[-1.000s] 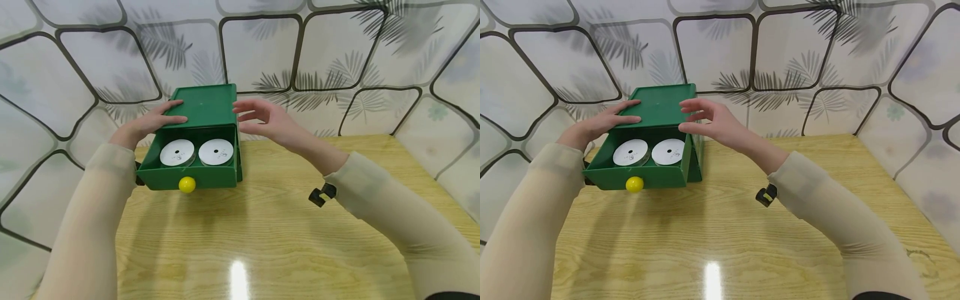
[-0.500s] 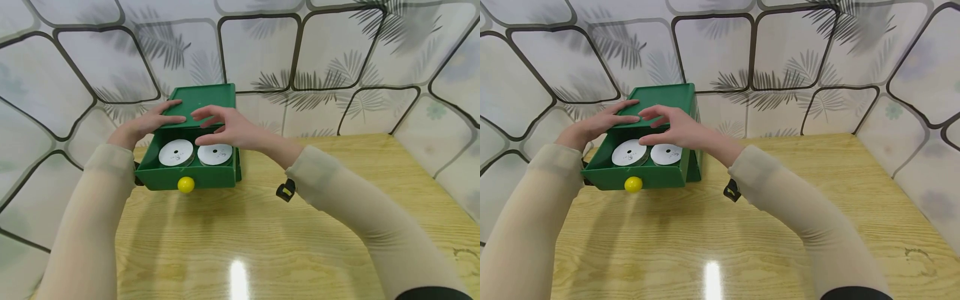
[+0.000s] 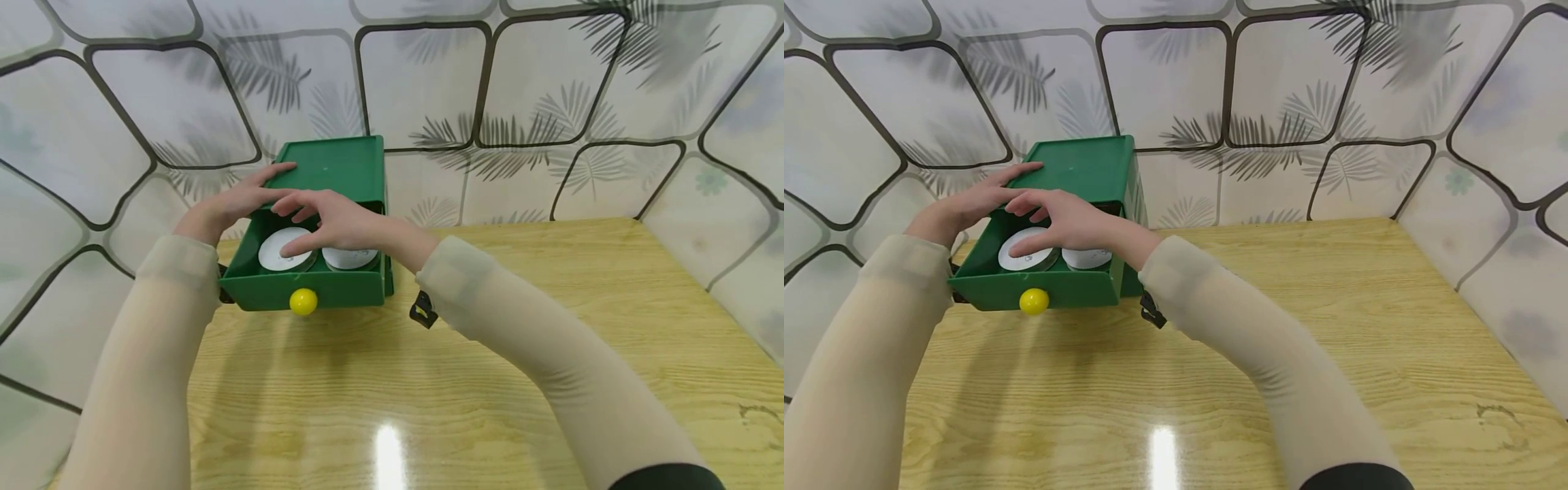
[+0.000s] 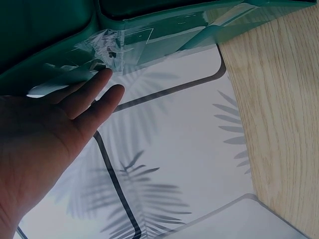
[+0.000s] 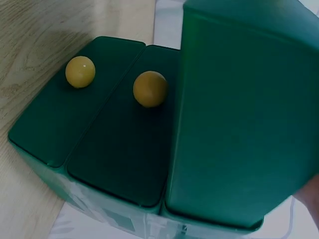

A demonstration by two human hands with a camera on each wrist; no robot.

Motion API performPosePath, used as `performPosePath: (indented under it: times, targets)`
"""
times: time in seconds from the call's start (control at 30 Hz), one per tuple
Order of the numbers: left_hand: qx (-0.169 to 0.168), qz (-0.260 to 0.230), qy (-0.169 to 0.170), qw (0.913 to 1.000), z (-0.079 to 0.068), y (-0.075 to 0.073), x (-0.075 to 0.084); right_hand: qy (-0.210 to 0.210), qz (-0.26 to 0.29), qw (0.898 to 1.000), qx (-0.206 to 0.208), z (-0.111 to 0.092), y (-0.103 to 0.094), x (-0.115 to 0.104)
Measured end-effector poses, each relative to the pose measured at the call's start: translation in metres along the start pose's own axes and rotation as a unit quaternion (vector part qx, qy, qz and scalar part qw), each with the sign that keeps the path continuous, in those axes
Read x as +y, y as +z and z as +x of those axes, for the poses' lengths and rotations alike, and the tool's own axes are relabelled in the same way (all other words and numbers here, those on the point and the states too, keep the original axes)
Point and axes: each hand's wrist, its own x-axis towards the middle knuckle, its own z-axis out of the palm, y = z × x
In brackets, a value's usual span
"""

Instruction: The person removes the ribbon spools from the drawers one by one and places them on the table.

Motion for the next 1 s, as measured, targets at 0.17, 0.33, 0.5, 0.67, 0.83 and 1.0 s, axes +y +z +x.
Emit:
performPosePath:
  times: [0.17,0.33,0.5,0.67,0.83,1.0]
  targets:
    - [0.008,0.005,0.005,0.9999,0.001,0.0,0.0,0.003,-0.032,0.999,-0.015,0.008,0.005,0.002]
    - [0.012,0.008,-0.004,0.9999,0.0,0.0,0.001,0.029,-0.061,0.997,-0.038,0.014,0.007,0.004]
    - [0.014,0.014,-0.004,0.9998,-0.001,0.001,0.002,0.038,-0.086,0.994,-0.052,0.017,0.008,0.006]
    - [0.014,0.019,-0.003,0.9997,0.0,0.0,0.003,0.056,-0.112,0.99,-0.07,0.021,0.007,0.008]
    - [0.012,0.015,-0.004,0.9998,0.0,0.0,0.003,0.073,-0.135,0.985,-0.079,0.024,0.008,0.009]
    - [0.011,0.01,-0.012,0.9998,-0.002,0.001,0.003,0.069,-0.151,0.982,-0.089,0.027,0.012,0.011]
